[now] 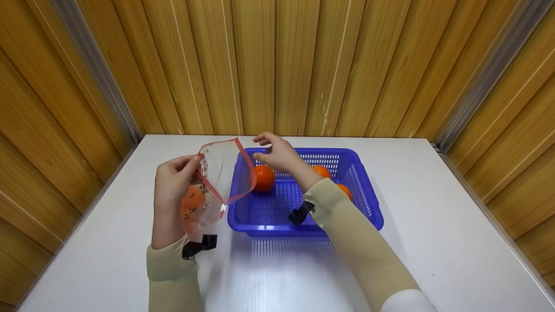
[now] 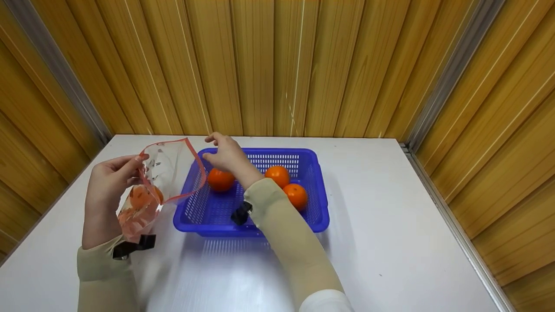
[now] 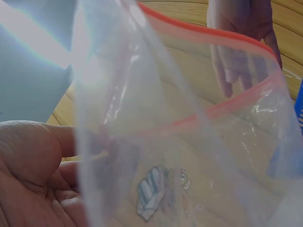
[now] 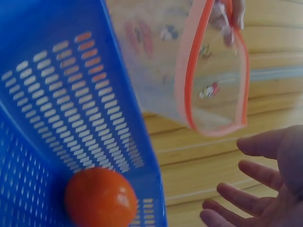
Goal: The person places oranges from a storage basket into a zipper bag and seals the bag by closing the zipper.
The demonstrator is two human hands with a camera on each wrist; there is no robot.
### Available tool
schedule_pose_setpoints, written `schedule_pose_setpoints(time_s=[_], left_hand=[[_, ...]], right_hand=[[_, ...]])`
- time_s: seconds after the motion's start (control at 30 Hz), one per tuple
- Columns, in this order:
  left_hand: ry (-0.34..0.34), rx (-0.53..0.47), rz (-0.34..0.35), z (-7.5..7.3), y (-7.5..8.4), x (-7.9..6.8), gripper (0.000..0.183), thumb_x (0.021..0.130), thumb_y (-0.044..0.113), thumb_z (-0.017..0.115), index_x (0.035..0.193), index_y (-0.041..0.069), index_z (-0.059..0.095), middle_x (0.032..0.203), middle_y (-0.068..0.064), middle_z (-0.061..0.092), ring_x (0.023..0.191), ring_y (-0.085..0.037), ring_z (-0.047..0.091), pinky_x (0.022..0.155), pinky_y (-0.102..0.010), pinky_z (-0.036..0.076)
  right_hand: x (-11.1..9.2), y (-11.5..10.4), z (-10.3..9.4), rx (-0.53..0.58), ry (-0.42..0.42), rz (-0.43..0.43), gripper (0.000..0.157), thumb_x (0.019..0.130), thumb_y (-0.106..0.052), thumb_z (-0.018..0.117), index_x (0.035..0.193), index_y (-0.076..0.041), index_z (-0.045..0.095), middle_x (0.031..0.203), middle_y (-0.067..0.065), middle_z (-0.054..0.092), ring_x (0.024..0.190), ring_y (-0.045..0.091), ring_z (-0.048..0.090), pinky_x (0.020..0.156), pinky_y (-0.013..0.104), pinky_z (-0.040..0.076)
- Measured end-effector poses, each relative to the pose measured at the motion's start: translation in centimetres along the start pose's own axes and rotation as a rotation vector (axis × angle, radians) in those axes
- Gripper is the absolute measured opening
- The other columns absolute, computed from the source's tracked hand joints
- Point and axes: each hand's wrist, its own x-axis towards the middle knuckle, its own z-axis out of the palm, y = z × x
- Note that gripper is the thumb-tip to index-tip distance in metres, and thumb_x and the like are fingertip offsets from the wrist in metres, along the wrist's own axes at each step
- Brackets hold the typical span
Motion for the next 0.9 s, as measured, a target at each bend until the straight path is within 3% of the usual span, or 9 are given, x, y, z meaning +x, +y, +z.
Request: schedule_pose_setpoints(time_s=[0.13, 0.3, 0.47, 0.6, 0.8, 0.9], left_hand=[[-0.003, 0.006, -0.017, -0.1, -0.1, -0.1, 0.039, 0.104, 0.029, 0.061, 0.13, 0.001, 0.07, 0.099, -0.008, 0.07, 0.075, -0.008, 0.066, 0.072, -0.016, 0.06], [-0.011, 0.008, -0.022, -0.1, 0.0, -0.1, 0.04, 0.104, 0.03, 0.062, 0.13, 0.001, 0.07, 0.1, -0.009, 0.07, 0.076, -0.008, 0.066, 0.072, -0.016, 0.06], [-0.017, 0.01, -0.019, 0.0, 0.1, -0.2, 0.041, 0.103, 0.031, 0.062, 0.13, 0.001, 0.07, 0.102, -0.01, 0.07, 0.076, -0.009, 0.066, 0.072, -0.016, 0.06], [-0.02, 0.01, -0.016, 0.0, 0.1, -0.2, 0.041, 0.103, 0.032, 0.062, 0.13, 0.002, 0.07, 0.103, -0.01, 0.07, 0.076, -0.009, 0.066, 0.073, -0.016, 0.06], [-0.013, 0.0, 0.01, 0.2, -0.2, -0.1, 0.038, 0.104, 0.028, 0.062, 0.127, -0.001, 0.07, 0.093, -0.005, 0.069, 0.071, -0.008, 0.066, 0.07, -0.017, 0.06], [-0.013, -0.001, 0.02, 0.2, -0.3, 0.0, 0.038, 0.104, 0.027, 0.062, 0.127, -0.002, 0.07, 0.091, -0.004, 0.069, 0.069, -0.006, 0.066, 0.069, -0.017, 0.061]], right_hand=[[1.0, 1.5, 0.1, -0.112, -0.081, 0.006, 0.05, 0.096, -0.02, 0.07, 0.144, -0.016, 0.054, 0.153, 0.016, 0.051, 0.143, 0.038, 0.049, 0.119, 0.052, 0.042], [1.8, 3.3, 0.3, -0.235, -0.177, -0.047, 0.057, 0.092, -0.019, 0.073, 0.145, -0.009, 0.054, 0.154, 0.019, 0.05, 0.147, 0.035, 0.044, 0.125, 0.05, 0.034], [2.0, 4.4, 0.9, -0.277, -0.267, -0.079, 0.06, 0.088, -0.016, 0.075, 0.145, -0.007, 0.056, 0.154, 0.016, 0.052, 0.147, 0.034, 0.045, 0.125, 0.048, 0.035], [1.9, 4.9, 1.5, -0.28, -0.311, -0.056, 0.059, 0.089, -0.019, 0.079, 0.144, -0.012, 0.057, 0.152, 0.014, 0.054, 0.143, 0.033, 0.048, 0.124, 0.049, 0.036], [1.7, 5.2, 2.3, -0.327, -0.34, -0.041, 0.066, 0.085, -0.02, 0.084, 0.145, -0.012, 0.057, 0.142, 0.016, 0.059, 0.128, 0.033, 0.055, 0.117, 0.048, 0.043], [1.6, 5.3, 2.6, -0.379, -0.334, -0.028, 0.069, 0.084, -0.021, 0.085, 0.147, -0.013, 0.056, 0.147, 0.018, 0.054, 0.132, 0.035, 0.053, 0.117, 0.049, 0.043]])
